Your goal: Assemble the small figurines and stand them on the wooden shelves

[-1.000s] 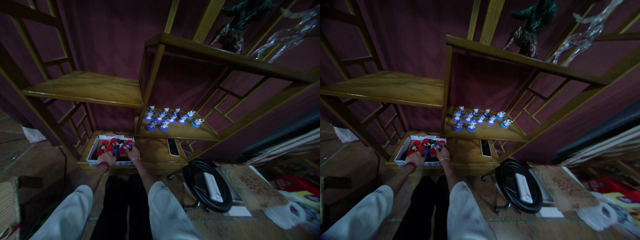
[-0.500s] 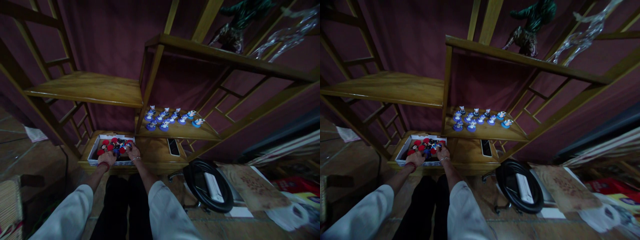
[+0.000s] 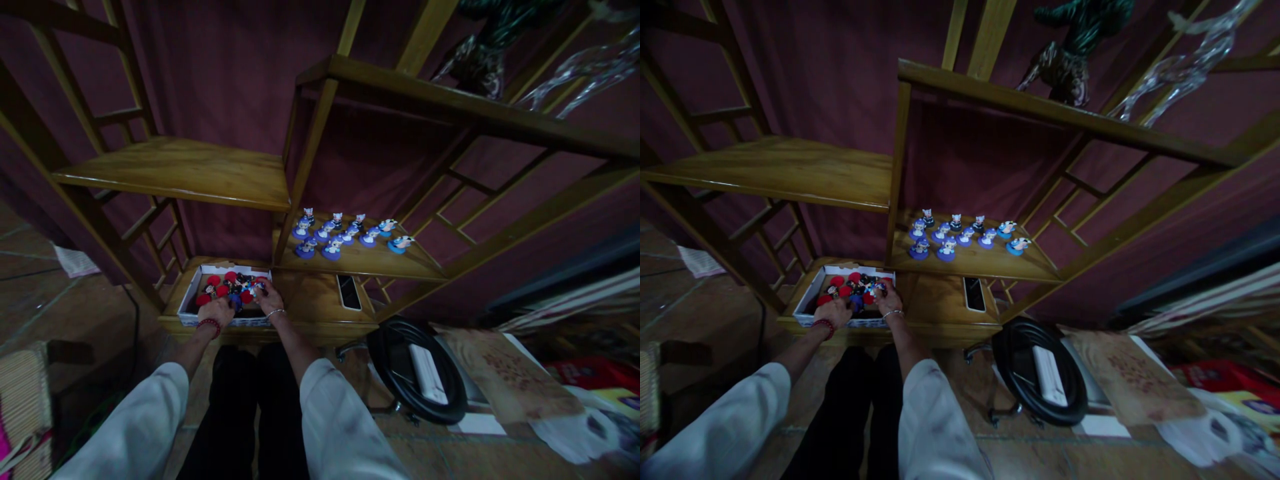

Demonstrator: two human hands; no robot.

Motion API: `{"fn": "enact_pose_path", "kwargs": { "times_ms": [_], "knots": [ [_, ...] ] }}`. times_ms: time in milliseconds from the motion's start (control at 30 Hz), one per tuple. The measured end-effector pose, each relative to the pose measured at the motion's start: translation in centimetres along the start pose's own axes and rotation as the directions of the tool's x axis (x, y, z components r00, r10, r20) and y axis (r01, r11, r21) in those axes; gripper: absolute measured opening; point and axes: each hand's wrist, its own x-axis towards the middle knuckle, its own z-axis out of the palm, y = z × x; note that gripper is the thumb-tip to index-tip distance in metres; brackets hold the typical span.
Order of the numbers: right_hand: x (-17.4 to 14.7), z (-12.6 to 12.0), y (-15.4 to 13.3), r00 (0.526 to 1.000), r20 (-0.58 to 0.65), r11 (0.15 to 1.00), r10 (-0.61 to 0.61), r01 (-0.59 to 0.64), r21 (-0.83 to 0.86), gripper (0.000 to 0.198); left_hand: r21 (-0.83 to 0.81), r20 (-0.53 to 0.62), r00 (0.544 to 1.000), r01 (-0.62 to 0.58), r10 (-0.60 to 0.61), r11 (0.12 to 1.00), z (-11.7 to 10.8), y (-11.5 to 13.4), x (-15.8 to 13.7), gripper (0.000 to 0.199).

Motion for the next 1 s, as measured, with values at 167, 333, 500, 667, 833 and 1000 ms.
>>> {"fn": "enact_pose_path", "kwargs": {
  "times_ms": [167,333,500,667,833,1000],
  "knots": [
    [-0.2,-0.1,-0.3,0.999,0.043,0.998,0.014,-0.017,0.060,0.032,-0.005,0.006,1.000,0.019,-0.019,1.000,-0.4,0.2,-0.2,0.042],
    [-0.3,-0.2,-0.3,0.999,0.042,1.000,-0.004,0.004,0.004,0.032,-0.014,0.002,1.000,0.017,-0.017,1.000,-0.3,0.2,-0.3,0.042],
    [-0.5,-0.2,-0.5,0.999,0.049,0.991,-0.016,0.023,-0.130,0.029,-0.021,-0.006,1.000,-0.002,0.002,1.000,0.0,-0.1,-0.2,0.041],
    [-0.6,0.0,-1.0,0.996,0.074,0.984,-0.040,0.052,-0.170,0.027,-0.065,0.020,1.000,-0.012,0.013,0.998,-0.1,-0.3,-0.4,0.041],
    [-0.9,0.3,-1.4,0.998,0.063,0.991,-0.023,0.031,-0.129,0.028,-0.252,0.025,0.999,-0.033,0.040,0.967,-0.6,-0.7,-0.2,0.035],
    [-1.4,0.5,-1.8,0.999,0.043,0.995,0.002,0.002,-0.097,0.025,-0.370,-0.012,0.998,-0.066,0.067,0.927,-1.5,-0.8,-0.5,0.026]
  ]
}}
